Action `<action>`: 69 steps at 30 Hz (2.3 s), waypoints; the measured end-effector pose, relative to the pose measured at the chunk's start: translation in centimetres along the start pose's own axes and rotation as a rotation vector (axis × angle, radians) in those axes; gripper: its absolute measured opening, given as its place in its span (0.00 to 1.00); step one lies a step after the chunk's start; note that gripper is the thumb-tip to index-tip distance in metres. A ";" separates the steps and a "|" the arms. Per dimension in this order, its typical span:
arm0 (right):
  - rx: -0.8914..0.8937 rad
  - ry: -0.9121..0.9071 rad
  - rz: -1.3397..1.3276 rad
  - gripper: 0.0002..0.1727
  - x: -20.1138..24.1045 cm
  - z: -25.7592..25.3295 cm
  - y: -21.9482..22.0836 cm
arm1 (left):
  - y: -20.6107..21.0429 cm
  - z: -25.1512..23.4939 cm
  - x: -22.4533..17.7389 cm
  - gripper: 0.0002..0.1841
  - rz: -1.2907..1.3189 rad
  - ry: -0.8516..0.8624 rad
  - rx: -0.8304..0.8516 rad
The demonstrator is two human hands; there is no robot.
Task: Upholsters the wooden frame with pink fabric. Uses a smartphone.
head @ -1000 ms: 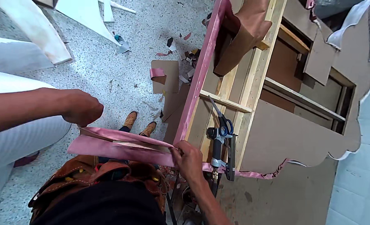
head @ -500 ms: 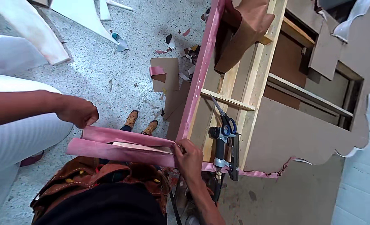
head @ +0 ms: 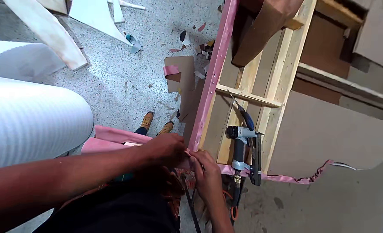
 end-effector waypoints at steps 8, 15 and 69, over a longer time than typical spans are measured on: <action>0.213 -0.070 0.601 0.09 5.1 -5.1 -0.1 | -2.0 -3.6 2.1 0.14 0.024 0.076 0.178; 0.180 -0.185 0.556 0.06 5.5 -5.5 0.1 | -1.9 -1.7 2.2 0.10 0.059 0.010 0.046; -0.206 0.606 -0.055 0.28 -5.0 2.7 -13.9 | 2.6 3.4 -3.0 0.32 -0.238 0.206 0.343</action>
Point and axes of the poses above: each hand's wrist, its own z-axis away from the middle knuckle, its own y-axis out of the palm, x = y × z, the point moved 10 cm from there along -z, towards the middle knuckle, and after that the axes turned 15 degrees about y, right-handed, at the moved point
